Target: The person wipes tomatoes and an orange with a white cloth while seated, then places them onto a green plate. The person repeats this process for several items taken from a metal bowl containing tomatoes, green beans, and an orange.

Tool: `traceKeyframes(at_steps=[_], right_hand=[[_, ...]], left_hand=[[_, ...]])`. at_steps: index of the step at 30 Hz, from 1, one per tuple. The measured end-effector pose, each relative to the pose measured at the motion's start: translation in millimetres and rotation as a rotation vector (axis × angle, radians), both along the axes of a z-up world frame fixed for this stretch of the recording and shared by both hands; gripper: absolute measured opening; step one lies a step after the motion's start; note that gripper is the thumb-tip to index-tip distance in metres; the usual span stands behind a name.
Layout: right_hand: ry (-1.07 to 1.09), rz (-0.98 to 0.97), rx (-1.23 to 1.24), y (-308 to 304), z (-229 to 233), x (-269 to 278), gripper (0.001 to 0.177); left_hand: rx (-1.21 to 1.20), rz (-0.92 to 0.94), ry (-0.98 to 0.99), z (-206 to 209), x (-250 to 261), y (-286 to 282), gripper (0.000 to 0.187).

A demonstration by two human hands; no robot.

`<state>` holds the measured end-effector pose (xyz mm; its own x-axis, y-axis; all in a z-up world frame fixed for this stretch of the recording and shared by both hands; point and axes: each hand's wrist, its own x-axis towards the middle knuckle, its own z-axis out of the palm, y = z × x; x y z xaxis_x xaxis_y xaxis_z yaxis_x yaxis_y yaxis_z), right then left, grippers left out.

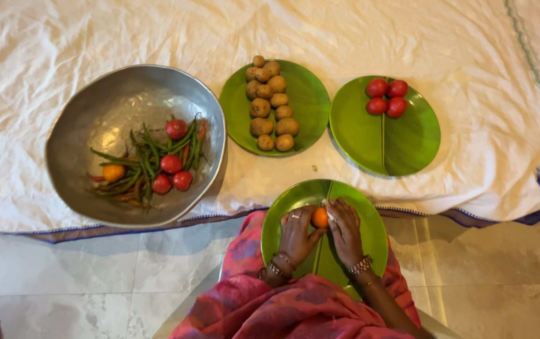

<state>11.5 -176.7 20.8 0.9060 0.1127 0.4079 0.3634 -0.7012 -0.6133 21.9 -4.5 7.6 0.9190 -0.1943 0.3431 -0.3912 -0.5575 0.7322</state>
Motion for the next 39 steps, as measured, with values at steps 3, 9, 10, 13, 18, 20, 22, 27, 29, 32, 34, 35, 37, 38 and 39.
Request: traceKeyframes(at_steps=[3, 9, 10, 13, 18, 20, 22, 27, 29, 32, 34, 35, 37, 38, 39], right_hand=[[0.034, -0.035, 0.017, 3.5, 0.4, -3.5, 0.034], [-0.068, 0.08, 0.162, 15.3, 5.8, -16.6, 0.041], [-0.179, 0.143, 0.08, 18.9, 6.3, -18.9, 0.044], [-0.296, 0.185, -0.012, 21.6, 5.9, -17.8, 0.052], [-0.102, 0.021, 0.001, 9.4, -10.4, -10.3, 0.057], [-0.129, 0.009, -0.081, 8.4, -17.5, -8.1, 0.057], [-0.126, 0.009, -0.065, 7.6, -18.5, -4.7, 0.056], [-0.097, 0.059, 0.114, 13.9, -2.2, -12.9, 0.052], [-0.178, 0.101, 0.142, 18.1, 6.3, -15.5, 0.046], [-0.352, 0.26, 0.002, 25.0, 11.5, -17.5, 0.039], [-0.32, 0.211, -0.039, 25.3, 8.5, -16.9, 0.045], [-0.304, 0.186, -0.058, 24.5, 4.6, -16.0, 0.048], [-0.202, 0.088, 0.056, 20.5, -5.0, -13.6, 0.049], [-0.152, 0.039, 0.112, 18.4, -10.0, -11.6, 0.05], [-0.146, 0.029, 0.113, 16.1, -14.5, -8.6, 0.052]], left_hand=[[-0.006, -0.006, -0.06, -3.1, -3.2, 0.0, 0.064], [0.028, -0.036, -0.064, -6.4, -3.1, 3.8, 0.073], [0.059, -0.023, -0.06, -7.1, -4.4, 5.1, 0.073], [0.102, 0.0, -0.039, -9.1, -4.7, 5.4, 0.072], [0.037, 0.014, -0.072, -14.3, -3.2, 3.2, 0.076], [0.048, 0.076, -0.098, -14.8, -6.1, 2.0, 0.074], [0.061, 0.114, -0.112, -13.0, -3.3, -0.6, 0.071], [0.069, 0.094, -0.111, -11.7, -4.5, 1.8, 0.065], [0.066, 0.084, -0.087, -12.9, -5.2, 3.4, 0.061], [0.142, 0.104, -0.113, -13.7, -1.9, 4.0, 0.057], [0.158, 0.095, -0.121, -13.2, -3.6, 4.8, 0.058], [0.136, 0.073, -0.113, -12.7, -3.5, 6.5, 0.06], [0.102, 0.045, -0.089, -10.8, -4.1, 7.9, 0.064], [0.09, 0.038, -0.072, -9.8, -4.9, 8.1, 0.066], [0.079, 0.035, -0.054, -9.0, -5.6, 7.9, 0.069]])
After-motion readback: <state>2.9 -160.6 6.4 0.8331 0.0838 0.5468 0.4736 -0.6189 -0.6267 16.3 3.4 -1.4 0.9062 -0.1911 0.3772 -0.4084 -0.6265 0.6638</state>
